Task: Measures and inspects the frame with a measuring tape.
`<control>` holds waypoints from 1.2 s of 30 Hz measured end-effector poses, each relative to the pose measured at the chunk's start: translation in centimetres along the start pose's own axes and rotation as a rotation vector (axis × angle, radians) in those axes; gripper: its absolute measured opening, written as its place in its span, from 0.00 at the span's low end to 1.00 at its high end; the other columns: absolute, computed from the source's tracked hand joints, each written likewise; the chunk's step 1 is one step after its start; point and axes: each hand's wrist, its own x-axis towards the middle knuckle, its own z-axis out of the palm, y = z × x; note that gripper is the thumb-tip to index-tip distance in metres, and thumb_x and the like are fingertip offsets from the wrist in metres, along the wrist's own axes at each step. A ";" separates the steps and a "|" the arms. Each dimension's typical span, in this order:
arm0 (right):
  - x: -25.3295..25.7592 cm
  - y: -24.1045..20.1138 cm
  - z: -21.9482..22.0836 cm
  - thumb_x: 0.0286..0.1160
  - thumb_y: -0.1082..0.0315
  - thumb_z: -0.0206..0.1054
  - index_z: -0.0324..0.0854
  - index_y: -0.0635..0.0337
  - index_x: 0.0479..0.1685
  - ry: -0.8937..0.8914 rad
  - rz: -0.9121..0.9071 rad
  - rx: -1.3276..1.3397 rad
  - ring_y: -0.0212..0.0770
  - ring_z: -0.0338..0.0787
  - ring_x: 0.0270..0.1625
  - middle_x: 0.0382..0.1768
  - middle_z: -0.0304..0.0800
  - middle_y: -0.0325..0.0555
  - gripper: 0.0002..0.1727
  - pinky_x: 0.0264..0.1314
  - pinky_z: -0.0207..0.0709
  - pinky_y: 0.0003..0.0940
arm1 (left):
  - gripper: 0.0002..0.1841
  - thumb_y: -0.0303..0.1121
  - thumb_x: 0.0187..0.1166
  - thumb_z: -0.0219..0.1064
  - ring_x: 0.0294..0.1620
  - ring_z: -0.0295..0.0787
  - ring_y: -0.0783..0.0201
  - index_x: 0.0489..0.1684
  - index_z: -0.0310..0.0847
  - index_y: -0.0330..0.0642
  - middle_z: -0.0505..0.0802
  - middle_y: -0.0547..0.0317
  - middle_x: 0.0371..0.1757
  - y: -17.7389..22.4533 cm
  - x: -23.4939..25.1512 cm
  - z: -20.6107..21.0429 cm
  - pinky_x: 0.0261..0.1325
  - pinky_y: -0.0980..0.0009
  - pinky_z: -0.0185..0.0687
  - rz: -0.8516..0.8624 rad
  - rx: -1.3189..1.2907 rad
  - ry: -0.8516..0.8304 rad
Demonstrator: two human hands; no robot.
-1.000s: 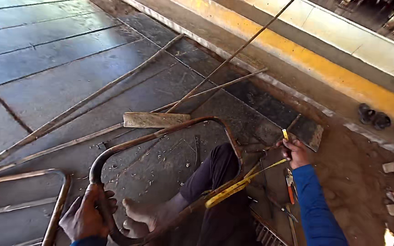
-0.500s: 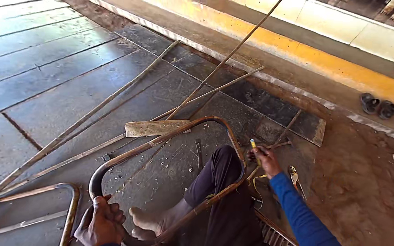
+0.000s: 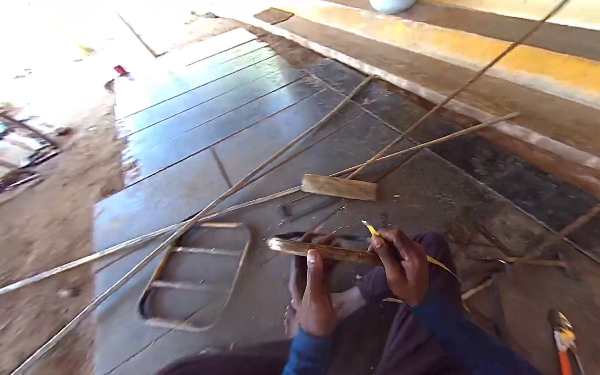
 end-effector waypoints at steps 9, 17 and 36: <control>-5.1 -5.1 2.0 0.79 0.58 0.72 0.91 0.49 0.54 -0.521 0.358 0.025 0.27 0.92 0.30 0.36 0.95 0.30 0.11 0.32 0.91 0.28 | 0.26 0.26 0.86 0.58 0.58 0.93 0.39 0.85 0.65 0.35 0.90 0.32 0.62 -1.6 -7.7 -5.9 0.62 0.44 0.90 -0.507 -0.321 0.266; -7.3 -5.1 5.8 0.81 0.65 0.70 0.89 0.59 0.49 -0.672 0.956 0.297 0.40 0.92 0.22 0.32 0.96 0.46 0.08 0.23 0.88 0.32 | 0.25 0.29 0.78 0.53 0.48 0.93 0.48 0.74 0.68 0.27 0.90 0.34 0.53 -1.2 -11.2 -7.3 0.55 0.52 0.91 -0.679 -0.452 0.334; -7.7 -5.6 5.7 0.76 0.72 0.73 0.90 0.62 0.46 -0.569 0.915 0.285 0.42 0.91 0.21 0.29 0.94 0.50 0.05 0.22 0.90 0.34 | 0.21 0.34 0.90 0.57 0.48 0.96 0.51 0.78 0.73 0.35 0.93 0.37 0.58 -1.3 -11.0 -6.8 0.55 0.58 0.93 -0.612 -0.294 0.237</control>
